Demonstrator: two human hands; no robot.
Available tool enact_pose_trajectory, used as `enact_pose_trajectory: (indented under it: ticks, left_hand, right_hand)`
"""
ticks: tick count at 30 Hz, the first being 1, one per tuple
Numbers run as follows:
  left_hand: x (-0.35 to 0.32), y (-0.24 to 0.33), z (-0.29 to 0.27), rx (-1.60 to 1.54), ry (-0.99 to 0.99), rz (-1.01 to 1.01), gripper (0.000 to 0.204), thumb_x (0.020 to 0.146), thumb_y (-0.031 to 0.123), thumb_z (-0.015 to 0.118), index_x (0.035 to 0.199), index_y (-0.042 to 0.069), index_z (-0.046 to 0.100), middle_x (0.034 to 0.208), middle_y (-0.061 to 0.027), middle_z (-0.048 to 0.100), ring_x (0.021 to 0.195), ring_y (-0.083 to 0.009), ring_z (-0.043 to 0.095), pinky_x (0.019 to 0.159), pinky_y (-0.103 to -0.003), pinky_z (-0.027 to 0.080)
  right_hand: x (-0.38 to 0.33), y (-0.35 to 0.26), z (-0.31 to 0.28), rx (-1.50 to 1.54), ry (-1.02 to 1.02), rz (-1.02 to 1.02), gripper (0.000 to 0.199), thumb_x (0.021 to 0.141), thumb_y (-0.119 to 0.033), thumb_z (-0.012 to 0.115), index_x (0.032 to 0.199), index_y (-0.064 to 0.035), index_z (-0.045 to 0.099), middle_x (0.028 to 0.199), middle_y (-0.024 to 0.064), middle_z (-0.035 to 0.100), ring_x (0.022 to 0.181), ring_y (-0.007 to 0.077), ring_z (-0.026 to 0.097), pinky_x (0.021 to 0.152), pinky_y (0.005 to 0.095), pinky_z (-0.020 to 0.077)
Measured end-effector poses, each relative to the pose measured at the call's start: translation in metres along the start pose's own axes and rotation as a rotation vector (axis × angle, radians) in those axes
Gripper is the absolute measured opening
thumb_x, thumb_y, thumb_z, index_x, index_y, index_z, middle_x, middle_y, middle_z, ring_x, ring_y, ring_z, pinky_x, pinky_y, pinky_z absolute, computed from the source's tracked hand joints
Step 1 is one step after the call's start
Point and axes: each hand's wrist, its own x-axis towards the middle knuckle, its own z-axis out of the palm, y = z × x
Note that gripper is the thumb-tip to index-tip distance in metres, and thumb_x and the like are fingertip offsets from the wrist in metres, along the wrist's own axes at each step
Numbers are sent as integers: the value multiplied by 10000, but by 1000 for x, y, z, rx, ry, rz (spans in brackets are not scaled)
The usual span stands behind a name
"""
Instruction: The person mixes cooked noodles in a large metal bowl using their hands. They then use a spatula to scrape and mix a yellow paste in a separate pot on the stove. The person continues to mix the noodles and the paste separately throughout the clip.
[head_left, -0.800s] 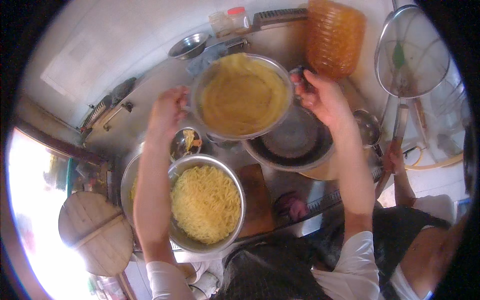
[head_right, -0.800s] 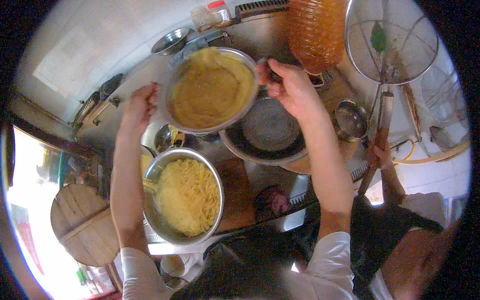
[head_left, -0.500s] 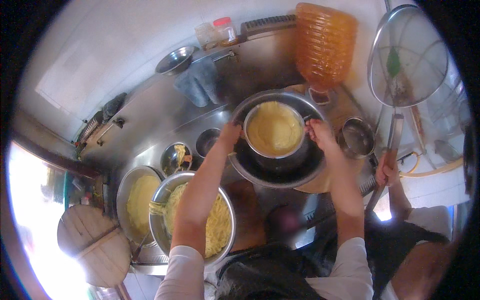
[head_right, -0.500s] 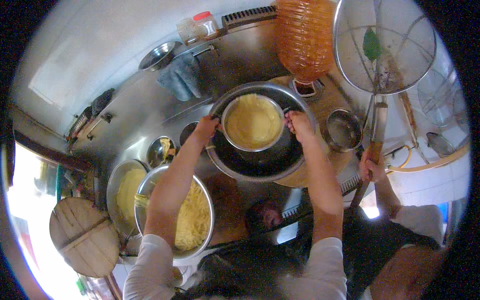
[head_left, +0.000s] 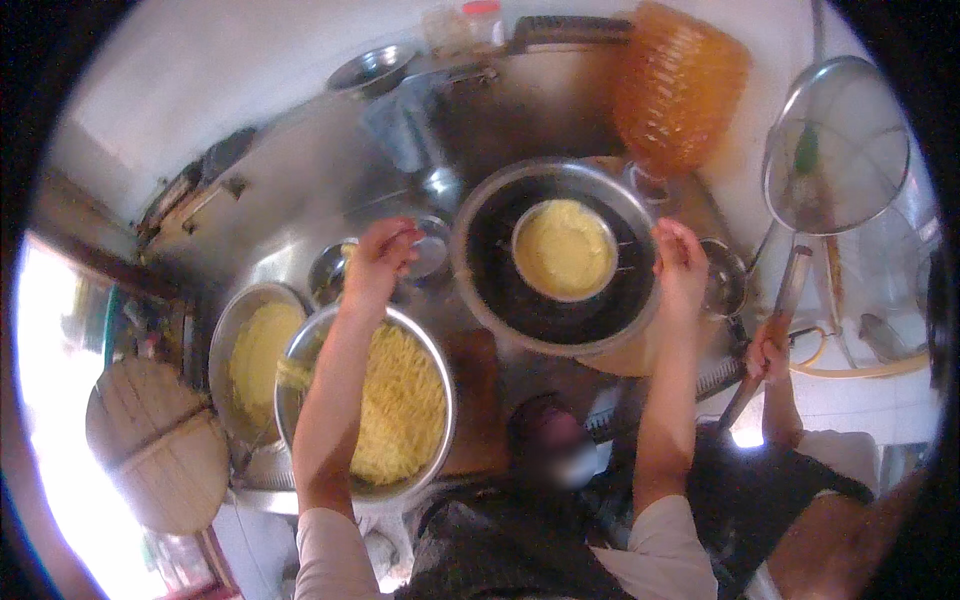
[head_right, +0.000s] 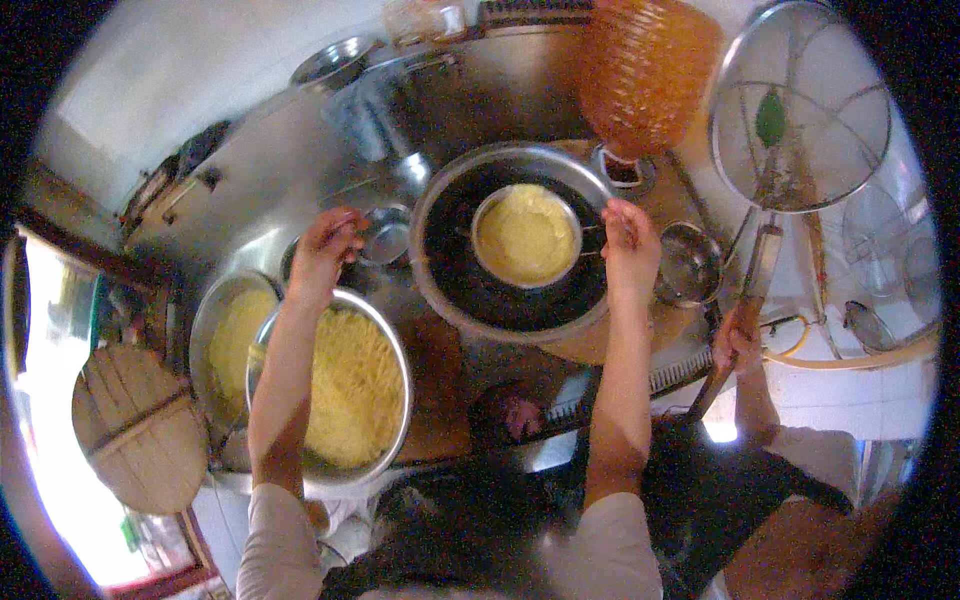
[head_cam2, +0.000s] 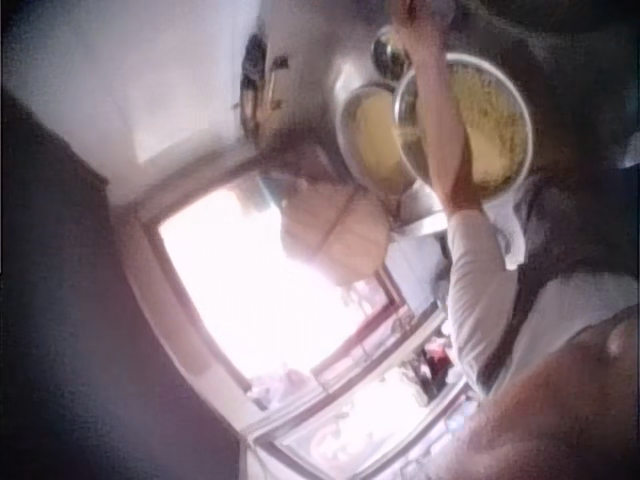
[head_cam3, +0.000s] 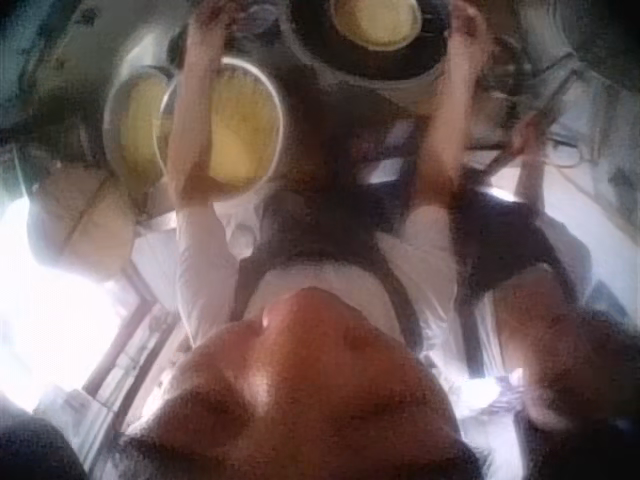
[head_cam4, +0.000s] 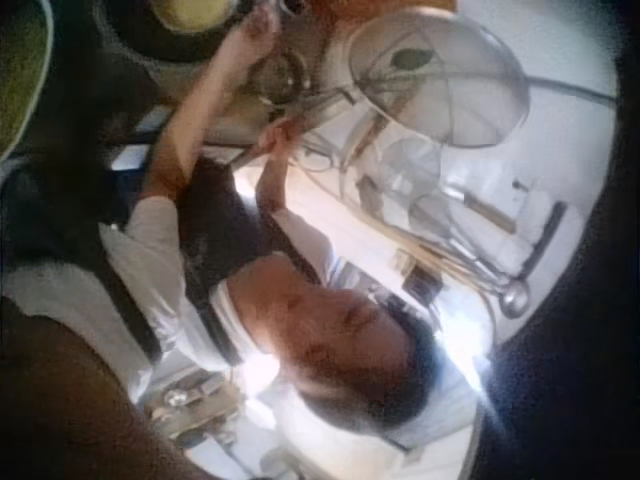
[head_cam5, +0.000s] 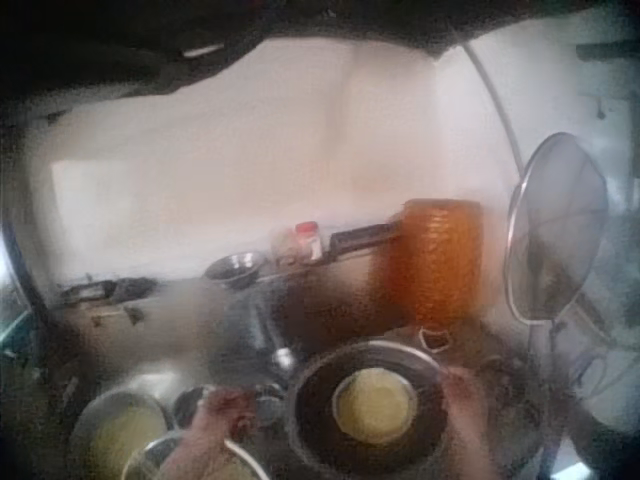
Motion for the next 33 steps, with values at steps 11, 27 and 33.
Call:
enact_pose_trajectory:
  ticks: [11,27,33]
  left_hand:
    - [-376,-134,-247,612,1049,-205,128,841,86,529,943,9,526,827,-47,577,731,-144,520,697,-257,426]
    - [-422,-201,-216,-302,368,-508,224,868,141,518,1052,21,473,885,-54,558,753,-149,542,628,-285,467]
    - [-425,-141,-187,-363,250,-523,369,855,21,470,1205,-3,356,1036,-102,530,867,-185,569,723,-298,501]
  right_hand:
    - [-368,130,52,-159,-588,407,385,847,-164,583,1188,-51,445,926,45,546,705,118,548,602,236,468]
    - [-405,157,90,-15,-364,542,262,823,18,523,1077,-32,485,998,42,535,795,152,512,597,279,448]
    - [-373,159,89,-249,-339,321,202,815,-4,527,1017,2,521,877,82,545,800,160,494,738,280,390]
